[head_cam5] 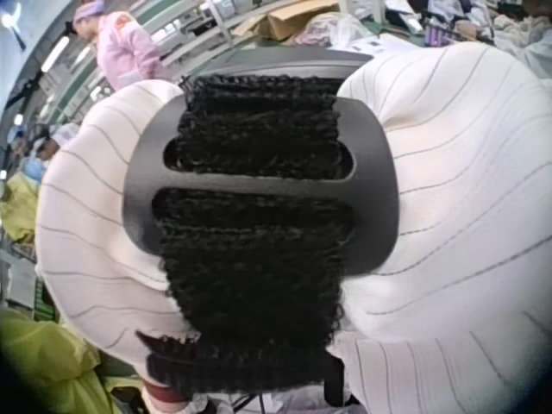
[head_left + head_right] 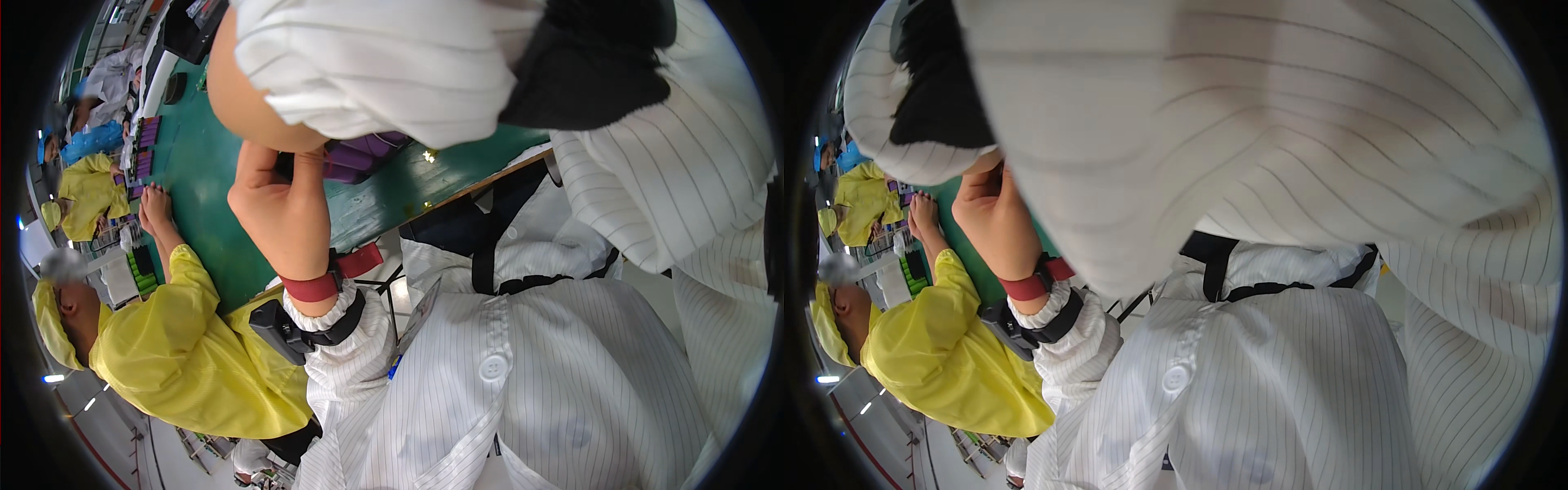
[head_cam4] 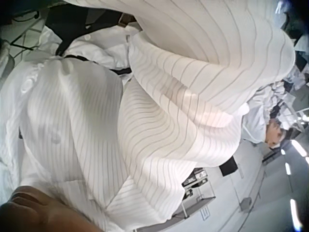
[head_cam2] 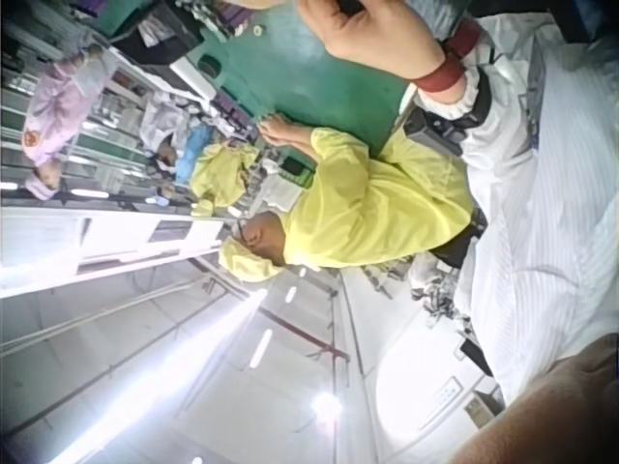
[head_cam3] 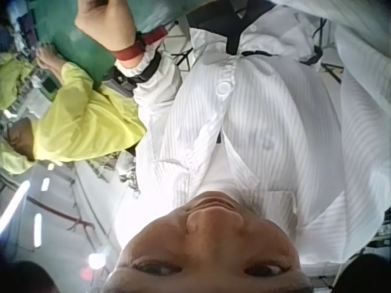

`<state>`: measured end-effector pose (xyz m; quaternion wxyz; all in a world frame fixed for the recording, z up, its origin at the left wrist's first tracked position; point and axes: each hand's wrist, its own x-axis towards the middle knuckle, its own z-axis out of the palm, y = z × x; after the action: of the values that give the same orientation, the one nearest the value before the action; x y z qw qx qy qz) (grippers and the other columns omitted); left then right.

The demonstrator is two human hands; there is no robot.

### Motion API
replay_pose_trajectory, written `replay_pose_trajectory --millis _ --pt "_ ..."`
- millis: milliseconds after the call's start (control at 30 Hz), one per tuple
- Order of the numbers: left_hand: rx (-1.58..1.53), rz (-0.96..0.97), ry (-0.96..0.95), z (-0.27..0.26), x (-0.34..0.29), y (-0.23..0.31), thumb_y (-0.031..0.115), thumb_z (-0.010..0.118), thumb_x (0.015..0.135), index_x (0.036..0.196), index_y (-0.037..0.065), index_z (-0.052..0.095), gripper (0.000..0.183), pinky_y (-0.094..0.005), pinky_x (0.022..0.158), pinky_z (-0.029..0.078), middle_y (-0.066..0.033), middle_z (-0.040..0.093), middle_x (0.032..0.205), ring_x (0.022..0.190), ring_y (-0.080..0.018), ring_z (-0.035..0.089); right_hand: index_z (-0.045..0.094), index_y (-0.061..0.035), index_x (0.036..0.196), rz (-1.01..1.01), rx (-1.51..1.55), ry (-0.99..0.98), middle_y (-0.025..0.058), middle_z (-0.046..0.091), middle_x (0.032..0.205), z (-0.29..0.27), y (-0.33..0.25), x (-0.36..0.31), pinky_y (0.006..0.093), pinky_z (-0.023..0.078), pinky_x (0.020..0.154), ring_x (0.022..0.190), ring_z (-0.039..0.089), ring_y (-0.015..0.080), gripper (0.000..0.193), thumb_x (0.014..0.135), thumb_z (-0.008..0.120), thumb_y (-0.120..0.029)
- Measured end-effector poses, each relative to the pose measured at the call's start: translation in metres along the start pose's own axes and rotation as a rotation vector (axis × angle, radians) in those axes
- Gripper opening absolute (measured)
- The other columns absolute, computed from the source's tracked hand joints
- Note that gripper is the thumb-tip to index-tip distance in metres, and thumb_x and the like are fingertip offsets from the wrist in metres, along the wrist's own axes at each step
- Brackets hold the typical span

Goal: Assembling lithium-ion battery packs with circuit boards using protective tape and adhesive.

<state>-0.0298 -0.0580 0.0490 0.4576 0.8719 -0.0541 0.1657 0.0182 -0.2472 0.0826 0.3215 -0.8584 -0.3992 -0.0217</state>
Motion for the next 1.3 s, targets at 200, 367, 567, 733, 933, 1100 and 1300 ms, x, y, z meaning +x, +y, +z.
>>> replay_pose_trajectory --millis 200,367,567,733,933,1100,1300 --pt "-0.009 -0.026 0.003 0.001 0.001 -0.001 0.002 0.068 0.085 0.089 -0.006 0.063 0.010 -0.0211 0.061 0.040 -0.0017 0.061 0.076 0.068 -0.0077 0.051 0.063 -0.0008 0.066 -0.007 0.020 0.009 0.0136 0.063 0.069 -0.002 0.000 0.000 0.0344 0.050 0.057 0.066 0.063 0.0265 0.008 0.065 0.063 -0.009" --pt "-0.065 -0.032 0.012 0.004 0.001 0.003 0.002 0.068 0.084 0.087 -0.006 0.063 0.010 -0.0202 0.060 0.039 -0.0019 0.060 0.076 0.067 -0.0073 0.050 0.064 -0.0008 0.066 0.004 0.015 0.011 0.0134 0.063 0.069 -0.004 0.002 -0.003 0.0343 0.050 0.057 0.066 0.063 0.0263 0.008 0.065 0.063 -0.009" --pt "-0.063 -0.046 -0.013 -0.001 0.000 -0.001 0.006 0.069 0.086 0.096 -0.007 0.066 0.016 -0.0193 0.068 0.044 -0.0059 0.067 0.086 0.074 -0.0079 0.057 0.064 -0.0009 0.067 0.008 0.014 0.032 0.0132 0.063 0.069 -0.001 0.008 -0.008 0.0342 0.049 0.056 0.065 0.063 0.0260 0.008 0.065 0.063 -0.009" --pt "0.017 -0.046 0.025 -0.003 -0.004 0.001 0.003 0.067 0.084 0.091 -0.007 0.064 0.012 -0.0210 0.067 0.044 -0.0050 0.066 0.082 0.073 -0.0090 0.057 0.064 -0.0009 0.067 0.008 0.008 0.021 0.0130 0.063 0.068 0.000 0.008 -0.007 0.0341 0.049 0.056 0.065 0.062 0.0258 0.008 0.065 0.063 -0.009" --pt "0.055 0.067 0.021 -0.005 -0.004 0.000 0.000 0.067 0.081 0.091 -0.008 0.063 0.013 -0.0210 0.069 0.044 -0.0056 0.067 0.081 0.074 -0.0079 0.057 0.064 -0.0010 0.067 0.017 -0.012 -0.026 0.0127 0.063 0.068 -0.011 0.004 0.002 0.0340 0.049 0.056 0.064 0.062 0.0255 0.008 0.065 0.063 -0.009" --pt "-0.057 -0.019 -0.010 -0.001 0.000 0.010 0.003 0.068 0.084 0.090 -0.006 0.063 0.012 -0.0193 0.066 0.042 -0.0020 0.064 0.078 0.071 -0.0058 0.053 0.064 -0.0010 0.067 0.022 -0.026 -0.067 0.0125 0.063 0.068 -0.015 0.005 0.016 0.0339 0.048 0.055 0.064 0.062 0.0253 0.008 0.065 0.063 -0.009" --pt "-0.066 -0.108 -0.013 0.000 -0.001 0.007 0.002 0.067 0.085 0.090 -0.005 0.063 0.009 -0.0191 0.062 0.040 0.0003 0.060 0.078 0.068 -0.0058 0.051 0.064 -0.0010 0.067 0.019 -0.016 -0.051 0.0123 0.063 0.068 -0.015 0.008 0.016 0.0338 0.048 0.055 0.063 0.062 0.0250 0.008 0.066 0.063 -0.009"
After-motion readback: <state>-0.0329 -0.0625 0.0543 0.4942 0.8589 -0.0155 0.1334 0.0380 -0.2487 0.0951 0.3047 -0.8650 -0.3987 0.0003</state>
